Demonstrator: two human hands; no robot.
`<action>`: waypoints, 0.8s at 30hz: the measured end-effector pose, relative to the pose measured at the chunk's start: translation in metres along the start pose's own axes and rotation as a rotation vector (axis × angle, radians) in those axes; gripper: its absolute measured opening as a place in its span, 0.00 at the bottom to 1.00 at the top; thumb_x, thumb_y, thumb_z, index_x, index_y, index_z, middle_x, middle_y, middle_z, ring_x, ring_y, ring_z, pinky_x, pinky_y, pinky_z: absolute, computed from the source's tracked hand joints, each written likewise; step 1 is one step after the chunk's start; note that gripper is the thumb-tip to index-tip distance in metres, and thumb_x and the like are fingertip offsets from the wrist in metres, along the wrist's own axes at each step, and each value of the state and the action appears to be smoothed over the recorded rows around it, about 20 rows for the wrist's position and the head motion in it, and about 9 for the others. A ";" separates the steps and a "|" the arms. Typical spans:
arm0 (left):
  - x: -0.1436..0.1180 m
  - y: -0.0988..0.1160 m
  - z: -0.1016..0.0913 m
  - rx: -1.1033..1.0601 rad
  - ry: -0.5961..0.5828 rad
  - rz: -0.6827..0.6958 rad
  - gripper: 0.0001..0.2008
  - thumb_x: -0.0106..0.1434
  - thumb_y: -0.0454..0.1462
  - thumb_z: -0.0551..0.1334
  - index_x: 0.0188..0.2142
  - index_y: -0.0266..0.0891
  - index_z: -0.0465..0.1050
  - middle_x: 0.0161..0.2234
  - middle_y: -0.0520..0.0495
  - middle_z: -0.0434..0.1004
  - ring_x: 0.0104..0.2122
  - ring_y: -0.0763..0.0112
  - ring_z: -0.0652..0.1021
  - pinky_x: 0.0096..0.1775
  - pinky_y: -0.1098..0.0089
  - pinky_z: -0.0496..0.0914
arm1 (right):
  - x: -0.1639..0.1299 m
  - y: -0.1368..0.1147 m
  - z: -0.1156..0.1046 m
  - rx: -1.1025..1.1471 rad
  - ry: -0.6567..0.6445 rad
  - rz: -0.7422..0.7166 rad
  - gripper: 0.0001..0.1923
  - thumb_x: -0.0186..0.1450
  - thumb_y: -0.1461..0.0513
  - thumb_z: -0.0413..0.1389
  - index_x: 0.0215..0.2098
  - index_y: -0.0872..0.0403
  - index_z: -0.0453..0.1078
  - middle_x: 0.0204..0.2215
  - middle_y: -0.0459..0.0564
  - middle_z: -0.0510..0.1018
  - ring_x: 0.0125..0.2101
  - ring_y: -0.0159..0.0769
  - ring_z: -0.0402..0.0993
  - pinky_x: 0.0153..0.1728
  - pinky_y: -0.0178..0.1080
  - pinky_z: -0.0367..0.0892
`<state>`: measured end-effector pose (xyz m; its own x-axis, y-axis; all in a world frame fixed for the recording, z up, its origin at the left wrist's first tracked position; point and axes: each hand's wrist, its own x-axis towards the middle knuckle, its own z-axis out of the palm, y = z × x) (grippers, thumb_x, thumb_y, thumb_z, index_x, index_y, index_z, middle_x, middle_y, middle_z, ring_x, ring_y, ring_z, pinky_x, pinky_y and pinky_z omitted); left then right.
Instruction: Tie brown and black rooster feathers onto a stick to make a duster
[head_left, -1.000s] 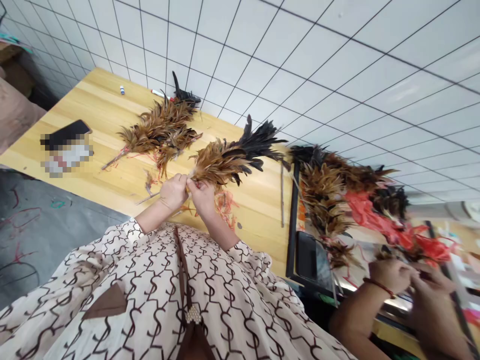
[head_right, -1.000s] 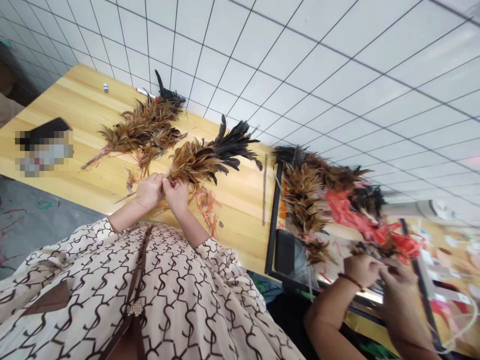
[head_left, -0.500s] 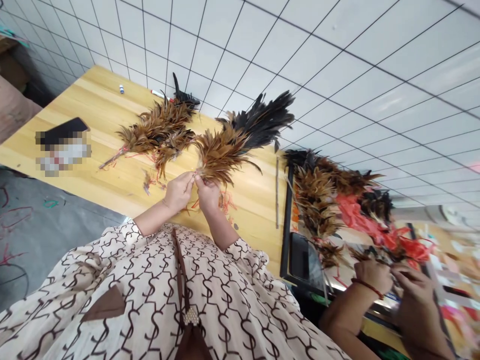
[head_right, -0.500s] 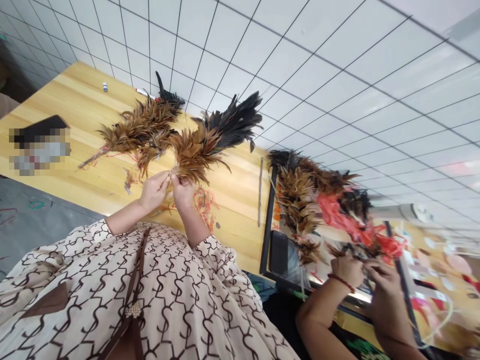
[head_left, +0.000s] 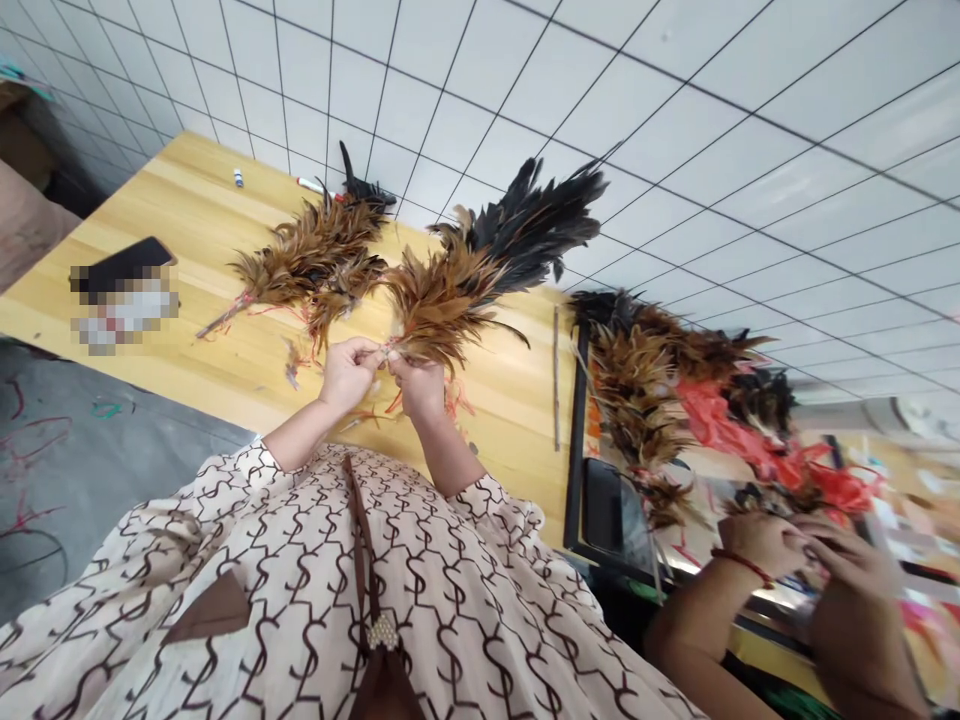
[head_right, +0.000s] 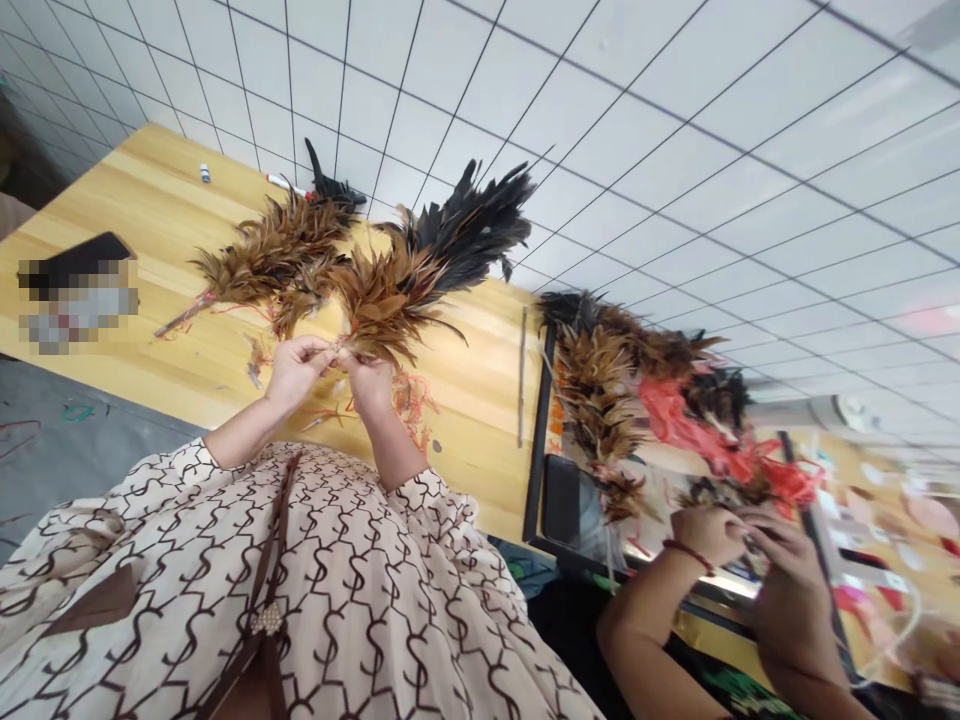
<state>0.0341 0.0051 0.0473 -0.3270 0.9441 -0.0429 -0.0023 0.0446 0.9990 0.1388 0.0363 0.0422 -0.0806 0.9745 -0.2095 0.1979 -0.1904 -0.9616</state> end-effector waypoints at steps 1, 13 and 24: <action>-0.001 0.000 0.001 0.052 0.017 0.031 0.05 0.52 0.36 0.60 0.22 0.37 0.72 0.18 0.53 0.72 0.19 0.76 0.69 0.24 0.74 0.64 | 0.000 -0.001 0.002 0.028 0.007 0.011 0.14 0.51 0.52 0.57 0.18 0.53 0.62 0.17 0.45 0.69 0.24 0.32 0.67 0.25 0.35 0.62; 0.006 -0.006 0.003 0.731 0.054 0.417 0.11 0.60 0.34 0.53 0.31 0.38 0.75 0.28 0.45 0.77 0.31 0.68 0.76 0.35 0.70 0.68 | -0.003 -0.011 0.028 0.190 0.180 0.053 0.08 0.50 0.60 0.52 0.18 0.51 0.57 0.19 0.46 0.69 0.25 0.33 0.66 0.25 0.35 0.64; 0.002 -0.017 0.008 0.881 -0.016 0.557 0.14 0.64 0.36 0.50 0.39 0.35 0.74 0.26 0.43 0.75 0.29 0.68 0.76 0.32 0.70 0.67 | -0.008 -0.011 0.010 0.059 0.103 -0.022 0.12 0.53 0.57 0.51 0.19 0.50 0.51 0.17 0.43 0.59 0.21 0.29 0.55 0.22 0.33 0.59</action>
<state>0.0408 0.0085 0.0304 -0.0577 0.9082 0.4146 0.8375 -0.1820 0.5152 0.1279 0.0294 0.0523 0.0173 0.9850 -0.1717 0.1392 -0.1725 -0.9751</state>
